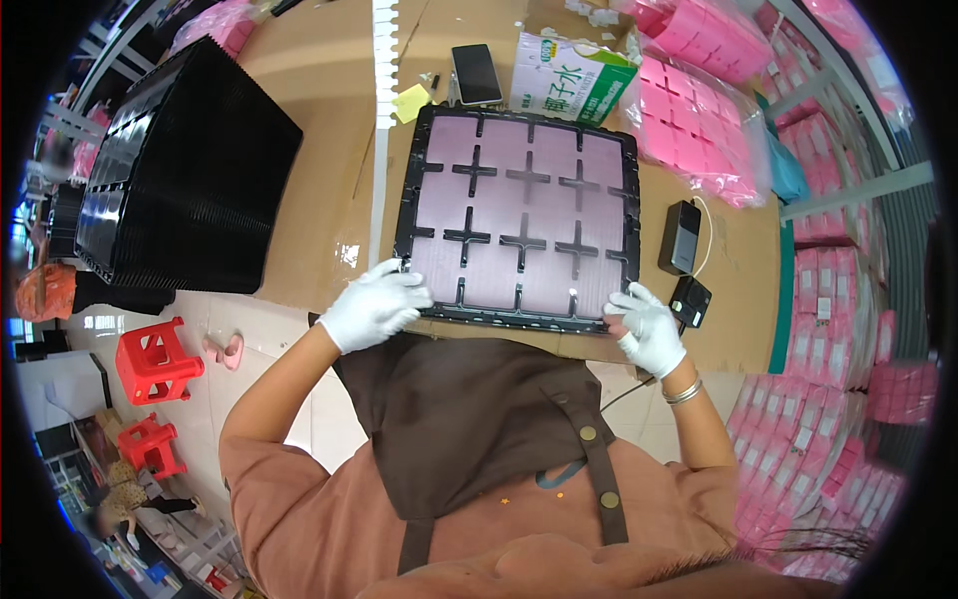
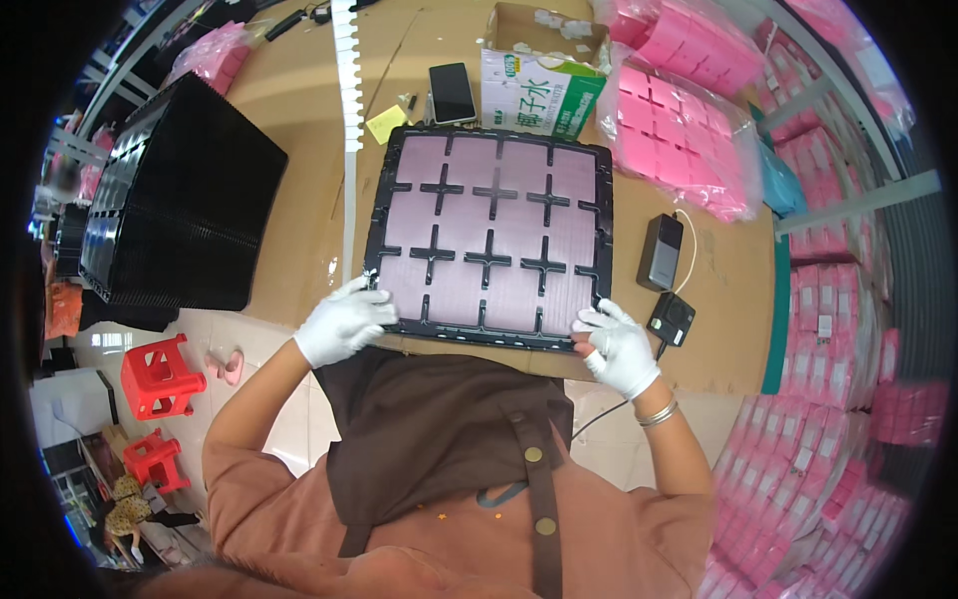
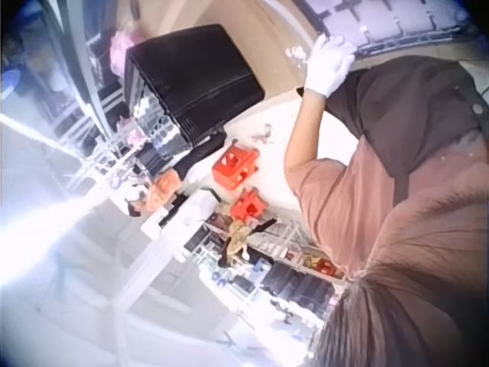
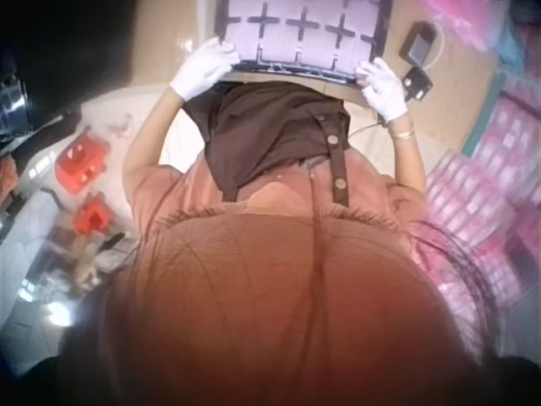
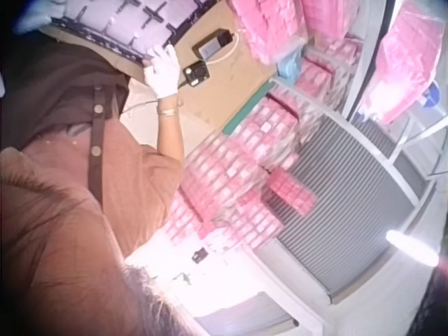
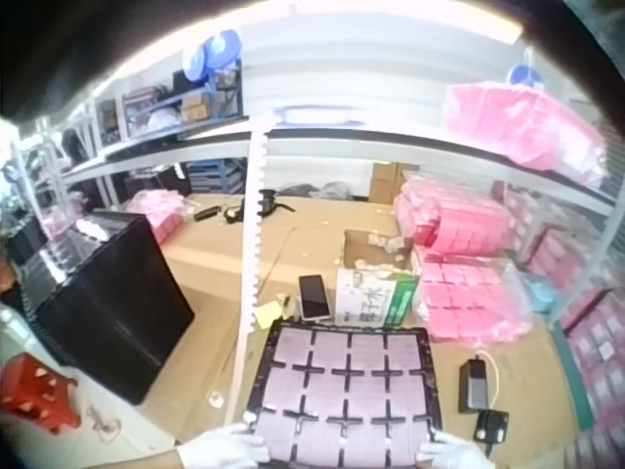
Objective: The person assembles plastic components by hand, then packages them into plastic trays and storage bins.
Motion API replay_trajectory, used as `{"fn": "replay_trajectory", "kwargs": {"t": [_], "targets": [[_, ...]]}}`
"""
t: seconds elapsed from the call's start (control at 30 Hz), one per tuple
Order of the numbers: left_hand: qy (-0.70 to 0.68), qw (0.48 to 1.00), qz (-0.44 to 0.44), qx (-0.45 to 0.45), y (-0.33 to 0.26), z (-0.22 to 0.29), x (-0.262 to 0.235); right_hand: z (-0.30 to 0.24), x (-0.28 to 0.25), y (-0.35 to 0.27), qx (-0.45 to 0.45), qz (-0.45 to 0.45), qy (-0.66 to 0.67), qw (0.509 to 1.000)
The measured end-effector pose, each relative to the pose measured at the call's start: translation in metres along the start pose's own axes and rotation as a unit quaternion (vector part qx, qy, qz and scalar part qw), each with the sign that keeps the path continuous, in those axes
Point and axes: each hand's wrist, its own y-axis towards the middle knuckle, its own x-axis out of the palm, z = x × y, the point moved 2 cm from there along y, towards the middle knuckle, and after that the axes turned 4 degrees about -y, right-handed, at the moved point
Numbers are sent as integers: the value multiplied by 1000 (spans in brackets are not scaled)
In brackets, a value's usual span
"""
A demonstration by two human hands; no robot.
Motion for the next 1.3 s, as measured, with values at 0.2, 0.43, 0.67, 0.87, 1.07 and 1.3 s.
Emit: {"fn": "replay_trajectory", "kwargs": {"t": [0.2,0.43,0.67,0.87,1.07,1.3], "targets": [[-28,927,287,-239,6,-6,17,13,6,2,245,182,-148,941],[12,847,331,-416,24,-8,22,10,53,7,349,210,-68,911],[-236,767,466,-373,-3,25,-3,-34,-23,1,267,384,196,862],[-137,487,854,-123,-133,121,-177,-83,-54,71,112,358,351,858],[291,464,828,-117,-164,164,-245,-76,2,97,133,197,341,909],[603,568,519,-209,-130,75,-265,-83,33,96,130,97,404,900]]}}
